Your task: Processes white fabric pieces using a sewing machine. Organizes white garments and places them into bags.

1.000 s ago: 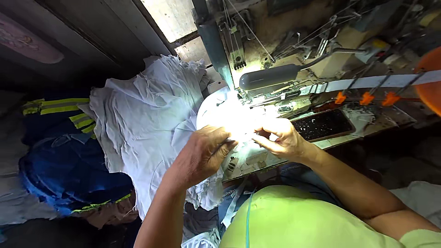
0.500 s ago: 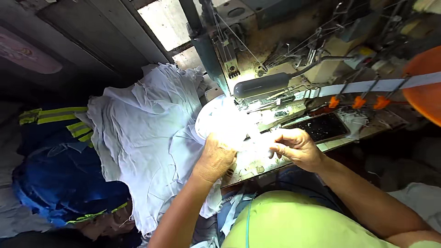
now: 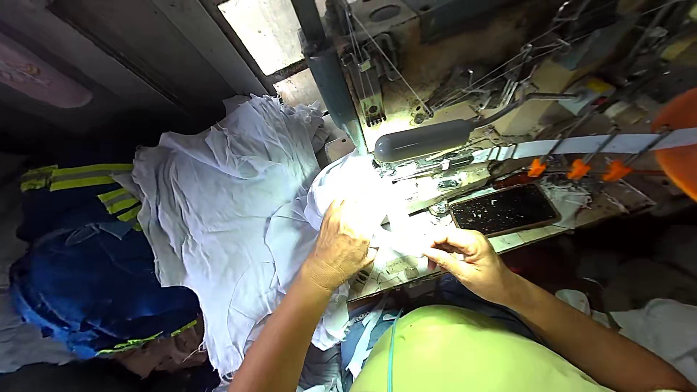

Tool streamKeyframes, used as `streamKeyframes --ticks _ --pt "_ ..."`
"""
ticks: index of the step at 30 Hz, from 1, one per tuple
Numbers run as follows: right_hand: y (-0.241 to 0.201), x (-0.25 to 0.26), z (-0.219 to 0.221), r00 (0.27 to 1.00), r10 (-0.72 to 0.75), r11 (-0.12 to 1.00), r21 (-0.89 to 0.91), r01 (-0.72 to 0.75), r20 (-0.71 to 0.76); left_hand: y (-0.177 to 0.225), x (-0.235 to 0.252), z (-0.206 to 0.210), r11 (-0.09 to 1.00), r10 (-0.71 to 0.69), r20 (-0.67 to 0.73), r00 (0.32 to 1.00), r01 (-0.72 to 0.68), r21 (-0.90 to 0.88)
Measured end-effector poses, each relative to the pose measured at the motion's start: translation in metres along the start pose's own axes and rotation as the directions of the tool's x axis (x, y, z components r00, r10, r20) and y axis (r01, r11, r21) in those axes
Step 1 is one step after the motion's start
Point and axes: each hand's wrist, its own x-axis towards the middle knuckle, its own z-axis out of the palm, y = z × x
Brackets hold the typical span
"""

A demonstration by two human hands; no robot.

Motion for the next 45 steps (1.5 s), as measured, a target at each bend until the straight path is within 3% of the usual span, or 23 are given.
streamKeyframes --ticks 6,12,16,19,22,25,27,30,34,38,41,45 --pt "0.003 -0.004 -0.007 0.999 0.013 1.000 0.011 -0.013 0.048 -0.005 0.005 -0.002 0.991 0.057 -0.194 0.979 -0.032 0.131" --pt "0.008 0.005 0.001 1.000 0.027 0.999 -0.040 -0.026 0.014 -0.018 0.020 -0.003 0.995 0.013 -0.087 0.996 -0.004 0.098" --pt "0.020 0.024 0.005 0.999 0.040 0.999 -0.020 -0.040 -0.012 -0.034 0.034 0.003 0.995 -0.083 -0.123 0.989 0.088 0.037" --pt "0.026 0.039 0.010 0.996 0.065 0.998 -0.009 -0.066 -0.065 -0.045 0.042 0.003 0.988 -0.107 -0.165 0.981 0.123 0.089" --pt "0.032 0.052 0.012 0.995 0.050 0.998 0.039 -0.047 -0.086 -0.038 0.043 -0.009 0.989 -0.146 -0.087 0.985 0.148 0.021" --pt "0.039 0.059 0.010 0.998 0.015 0.996 0.086 -0.010 -0.057 -0.016 0.033 -0.011 0.983 -0.007 -0.010 1.000 0.005 -0.184" --pt "0.044 0.064 0.008 0.999 -0.021 0.994 0.107 0.025 -0.039 -0.005 0.030 -0.006 0.980 0.076 -0.008 0.997 -0.076 -0.183" --pt "0.050 0.064 0.005 0.997 -0.061 0.991 0.120 0.066 -0.045 -0.011 0.028 0.005 0.986 0.089 -0.029 0.996 -0.092 -0.142" --pt "0.059 0.058 0.006 0.967 -0.190 0.981 -0.005 0.192 -0.169 -0.007 0.022 0.013 0.988 0.130 -0.163 0.978 -0.142 -0.062" --pt "0.059 0.059 0.002 0.951 -0.273 0.962 -0.056 0.268 -0.143 0.002 0.020 0.017 0.984 0.152 -0.193 0.969 -0.166 -0.063" --pt "0.057 0.063 0.000 0.959 -0.261 0.960 -0.138 0.244 -0.114 0.001 0.018 0.020 0.991 0.123 -0.187 0.975 -0.129 -0.020" --pt "0.045 0.063 0.002 0.969 -0.236 0.884 -0.430 0.183 -0.074 -0.003 0.019 0.026 0.996 0.062 -0.167 0.984 -0.072 -0.058"
